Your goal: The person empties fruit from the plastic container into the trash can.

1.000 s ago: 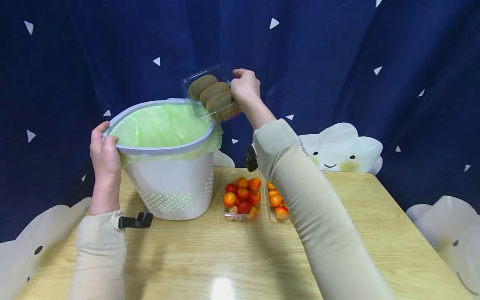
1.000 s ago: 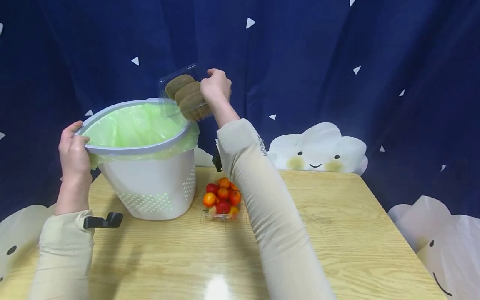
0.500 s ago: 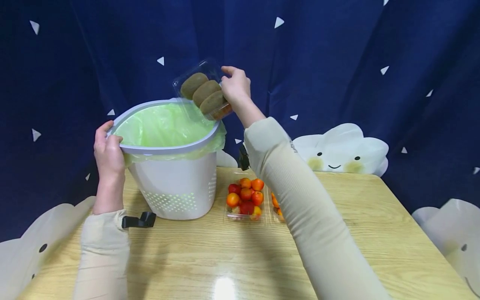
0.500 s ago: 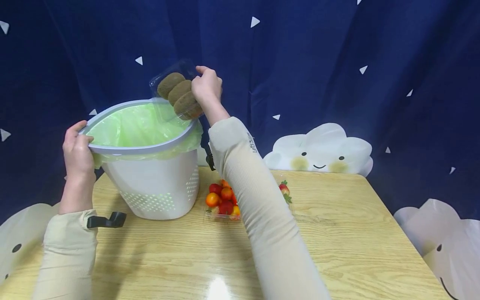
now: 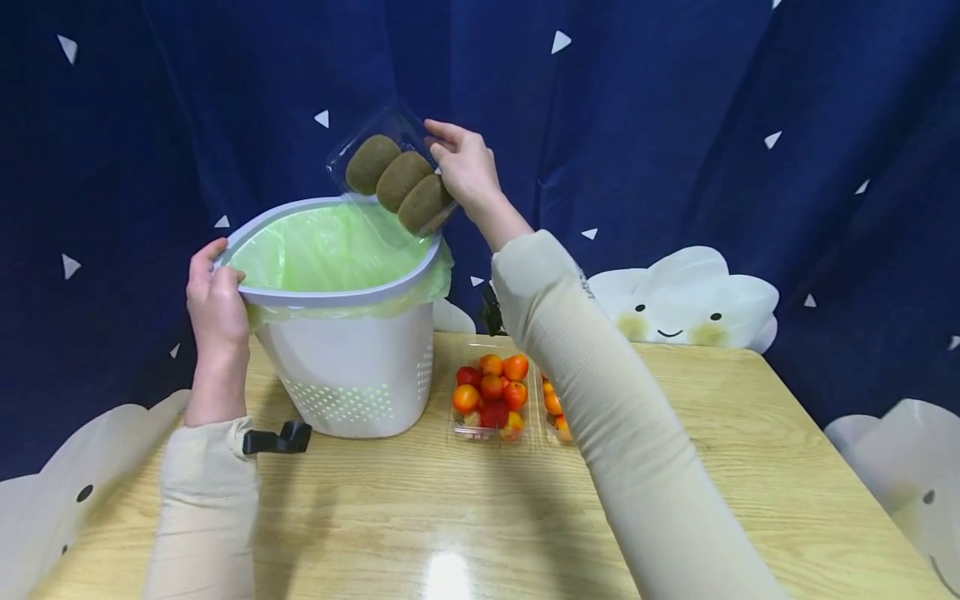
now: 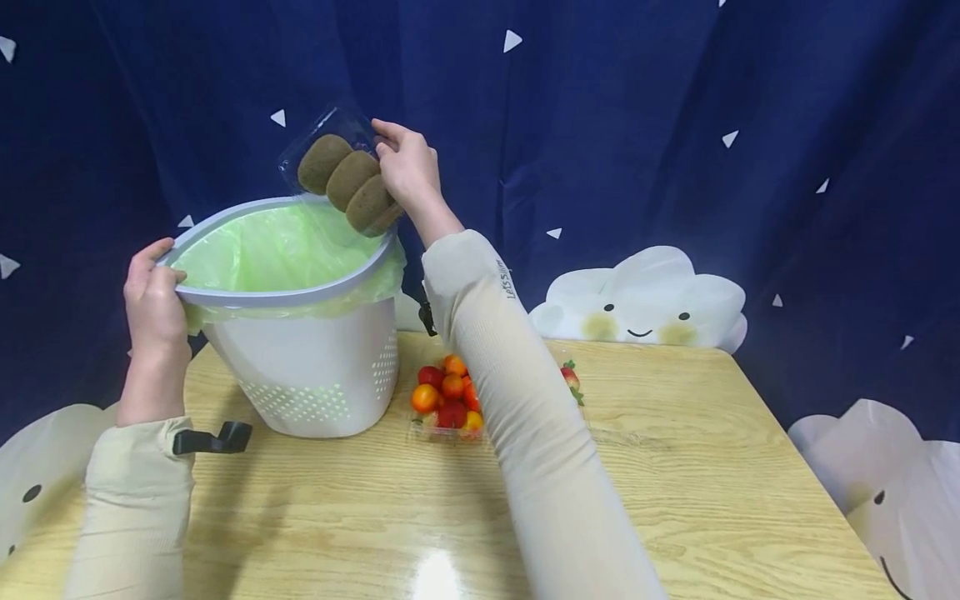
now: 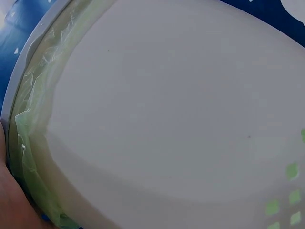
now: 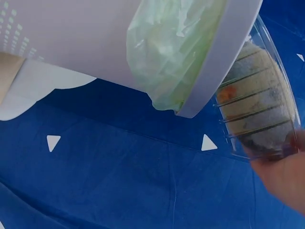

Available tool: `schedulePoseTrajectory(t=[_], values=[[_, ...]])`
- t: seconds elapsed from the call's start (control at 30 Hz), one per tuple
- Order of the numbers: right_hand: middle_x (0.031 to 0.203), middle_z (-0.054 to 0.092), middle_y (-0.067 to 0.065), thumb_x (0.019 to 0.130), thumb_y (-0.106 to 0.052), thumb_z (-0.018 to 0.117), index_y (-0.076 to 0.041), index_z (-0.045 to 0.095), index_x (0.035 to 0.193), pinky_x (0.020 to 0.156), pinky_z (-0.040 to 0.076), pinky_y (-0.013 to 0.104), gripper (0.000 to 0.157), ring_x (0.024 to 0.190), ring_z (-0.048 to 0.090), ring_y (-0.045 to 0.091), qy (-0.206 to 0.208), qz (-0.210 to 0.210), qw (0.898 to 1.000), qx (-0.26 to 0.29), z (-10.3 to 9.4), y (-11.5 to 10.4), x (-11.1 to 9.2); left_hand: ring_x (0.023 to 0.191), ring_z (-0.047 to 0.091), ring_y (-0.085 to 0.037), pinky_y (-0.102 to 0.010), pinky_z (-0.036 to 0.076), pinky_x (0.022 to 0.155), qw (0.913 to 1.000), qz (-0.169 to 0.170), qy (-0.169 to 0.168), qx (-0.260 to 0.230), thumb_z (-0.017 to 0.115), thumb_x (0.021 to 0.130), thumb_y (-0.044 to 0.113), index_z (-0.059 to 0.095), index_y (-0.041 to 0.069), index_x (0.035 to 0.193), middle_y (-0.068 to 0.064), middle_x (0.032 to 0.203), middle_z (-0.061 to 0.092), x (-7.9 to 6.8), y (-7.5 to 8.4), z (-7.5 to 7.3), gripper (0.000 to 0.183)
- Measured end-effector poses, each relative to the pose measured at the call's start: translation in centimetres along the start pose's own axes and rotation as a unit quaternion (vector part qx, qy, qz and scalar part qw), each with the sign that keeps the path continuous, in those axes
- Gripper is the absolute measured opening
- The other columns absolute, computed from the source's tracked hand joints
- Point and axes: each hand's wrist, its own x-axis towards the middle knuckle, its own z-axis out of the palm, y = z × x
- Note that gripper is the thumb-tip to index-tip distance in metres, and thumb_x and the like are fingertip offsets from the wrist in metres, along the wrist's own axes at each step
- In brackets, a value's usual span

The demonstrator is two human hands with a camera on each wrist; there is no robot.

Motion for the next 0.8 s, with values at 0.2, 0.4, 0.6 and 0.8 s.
schedulePoseTrajectory(t=[0.2,0.4,0.6,0.8], values=[[0.124,0.058,-0.003,0.093,-0.011,0.047,-0.017,0.052,0.129,0.09,0.033,0.008,0.037,0.115,0.049,-0.001,-0.04,-0.034,0.998,0.015,0.3,-0.1,0.1,0.111,0.039,-0.014,-0.023,0.026,0.093,1.0,0.002,0.001,-0.006,0.031,0.085,0.008,0.042,0.012,0.133,-0.008,0.132,0.044,-0.1,-0.1,0.0,0.05],[0.127,0.055,-0.005,0.094,-0.01,0.046,-0.018,0.05,0.131,0.09,0.035,0.009,0.038,0.115,0.048,-0.001,-0.058,-0.081,0.995,-0.017,0.4,-0.2,0.0,0.107,0.04,-0.014,-0.023,0.027,0.091,0.9999,0.008,0.003,-0.009,0.032,0.085,0.008,0.044,0.013,0.131,-0.006,0.128,0.045,-0.2,-0.1,0.2,0.049],[0.127,0.055,-0.008,0.093,-0.012,0.047,-0.024,0.051,0.13,0.092,0.035,0.012,0.039,0.114,0.049,-0.001,-0.052,-0.158,0.98,-0.111,1.1,0.3,-0.5,0.103,0.041,-0.012,-0.023,0.028,0.09,0.9998,0.008,0.007,-0.018,0.032,0.084,0.007,0.046,0.013,0.13,-0.006,0.125,0.046,-0.3,-0.1,0.1,0.048],[0.128,0.053,-0.01,0.094,-0.011,0.045,-0.025,0.05,0.131,0.091,0.035,0.012,0.04,0.114,0.05,0.0,-0.06,-0.207,0.964,-0.158,1.4,0.6,-0.7,0.101,0.041,-0.011,-0.023,0.028,0.089,0.9997,0.008,0.005,-0.021,0.032,0.085,0.007,0.045,0.013,0.131,-0.006,0.125,0.046,-0.4,0.0,0.1,0.048]])
